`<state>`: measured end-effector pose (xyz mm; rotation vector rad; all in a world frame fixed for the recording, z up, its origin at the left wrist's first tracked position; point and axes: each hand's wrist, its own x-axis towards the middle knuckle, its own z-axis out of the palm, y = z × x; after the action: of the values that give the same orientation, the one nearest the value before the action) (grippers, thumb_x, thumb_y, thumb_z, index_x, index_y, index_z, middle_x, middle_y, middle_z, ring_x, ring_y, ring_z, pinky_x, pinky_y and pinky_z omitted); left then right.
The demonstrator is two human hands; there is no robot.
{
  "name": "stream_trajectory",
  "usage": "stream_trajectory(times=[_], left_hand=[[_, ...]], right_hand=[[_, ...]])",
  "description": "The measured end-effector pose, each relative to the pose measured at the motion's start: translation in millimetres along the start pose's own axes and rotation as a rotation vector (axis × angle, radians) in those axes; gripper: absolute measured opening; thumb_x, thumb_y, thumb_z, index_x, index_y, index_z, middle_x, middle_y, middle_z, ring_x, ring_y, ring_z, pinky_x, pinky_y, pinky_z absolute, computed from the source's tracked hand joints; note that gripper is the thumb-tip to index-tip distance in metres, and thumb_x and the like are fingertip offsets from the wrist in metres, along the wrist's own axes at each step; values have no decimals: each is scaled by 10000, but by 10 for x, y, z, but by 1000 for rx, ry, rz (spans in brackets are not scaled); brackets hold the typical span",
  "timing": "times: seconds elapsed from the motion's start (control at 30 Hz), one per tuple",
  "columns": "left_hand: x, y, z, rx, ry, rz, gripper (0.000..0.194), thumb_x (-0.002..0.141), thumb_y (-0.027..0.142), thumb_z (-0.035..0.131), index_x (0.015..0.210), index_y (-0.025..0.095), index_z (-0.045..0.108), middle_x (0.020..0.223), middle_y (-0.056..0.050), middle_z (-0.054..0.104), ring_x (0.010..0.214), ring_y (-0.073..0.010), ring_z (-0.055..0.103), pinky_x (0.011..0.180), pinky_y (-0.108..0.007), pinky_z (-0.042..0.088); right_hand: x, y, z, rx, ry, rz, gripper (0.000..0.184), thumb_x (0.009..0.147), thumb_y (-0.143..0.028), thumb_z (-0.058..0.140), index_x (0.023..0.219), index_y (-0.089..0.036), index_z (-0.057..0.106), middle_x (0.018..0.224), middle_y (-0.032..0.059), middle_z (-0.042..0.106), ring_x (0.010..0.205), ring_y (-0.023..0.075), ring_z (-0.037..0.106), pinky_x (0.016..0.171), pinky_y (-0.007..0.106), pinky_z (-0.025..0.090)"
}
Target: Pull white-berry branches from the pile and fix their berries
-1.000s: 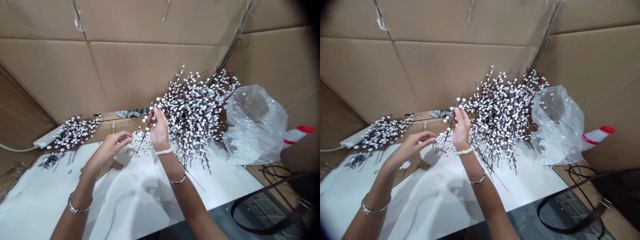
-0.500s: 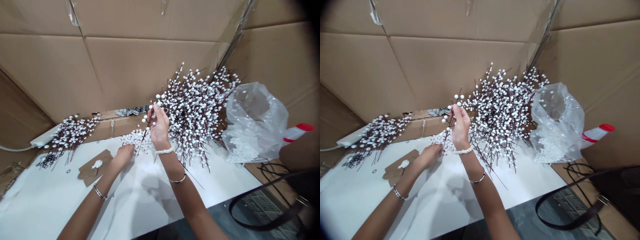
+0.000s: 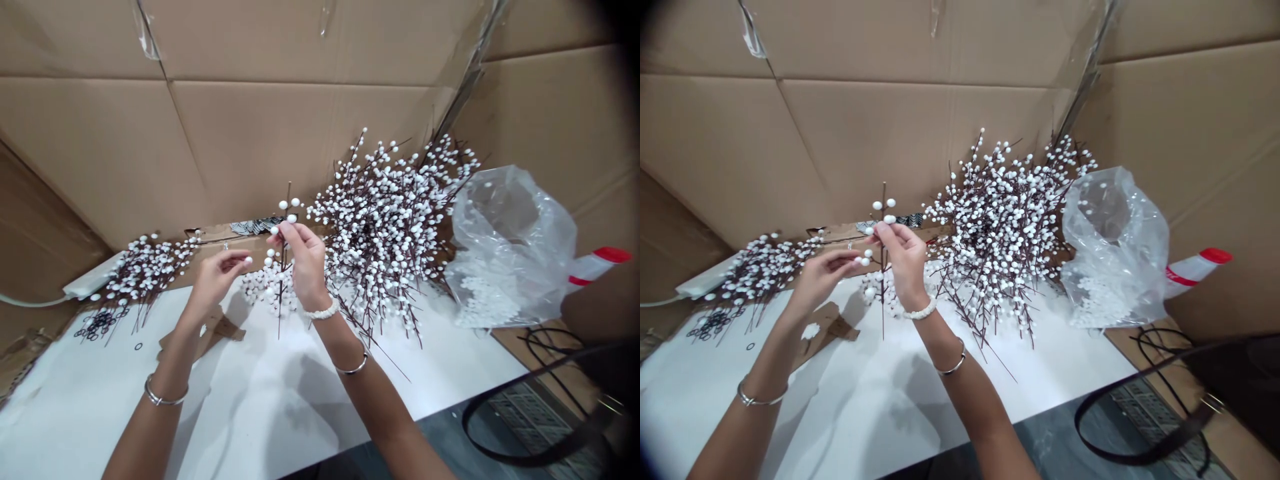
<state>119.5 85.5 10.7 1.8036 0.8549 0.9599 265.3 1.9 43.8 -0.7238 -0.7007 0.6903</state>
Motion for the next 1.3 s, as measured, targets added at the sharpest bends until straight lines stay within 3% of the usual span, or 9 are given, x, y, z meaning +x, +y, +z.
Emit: stream_trajectory(times=[0.17,0.27,0.57,0.9,1.1,1.3], left_hand=[[-72,202,-11,-270,264,57,373,653,340,837,946,141,717,972,-86,731,900,-174,679,900,-313,518],[-111,295,5,-413,319,67,328,663,328,838,930,171,731,939,-61,736,840,-149,684,869,-293,537],[-225,457,48,-666,254,-1,272,684,298,832,918,201,734,967,-36,745,820,-118,693,835,-237,545],[-249,501,71,-641,257,32,267,674,300,837,902,210,733,957,-30,739,861,-133,686,855,-256,544],[-265,511,84,-605,260,57,281,675,311,838,912,202,731,953,-35,737,878,-139,681,866,-259,535],[-268,506,92,-556,276,77,282,697,306,820,937,192,726,954,-40,732,850,-131,672,850,-261,523]], right_hand=[[-131,90,94,-51,-134,13,149,797,-364,691,773,-217,698,775,9,718,748,142,668,793,301,542],[-188,133,123,-135,-180,-6,146,813,-367,677,789,-226,705,839,21,726,837,157,664,865,322,520],[-236,140,135,-256,-208,-86,141,816,-352,672,762,-222,664,833,16,695,804,153,630,806,304,499],[-245,116,118,-307,-229,-91,172,815,-361,664,725,-218,630,870,31,704,843,169,641,759,300,504],[-241,70,127,-341,-230,-124,171,815,-326,663,690,-217,622,777,4,667,746,143,600,686,271,472],[-239,72,120,-352,-235,-141,181,825,-334,654,690,-222,612,777,-1,660,754,143,598,712,277,474]])
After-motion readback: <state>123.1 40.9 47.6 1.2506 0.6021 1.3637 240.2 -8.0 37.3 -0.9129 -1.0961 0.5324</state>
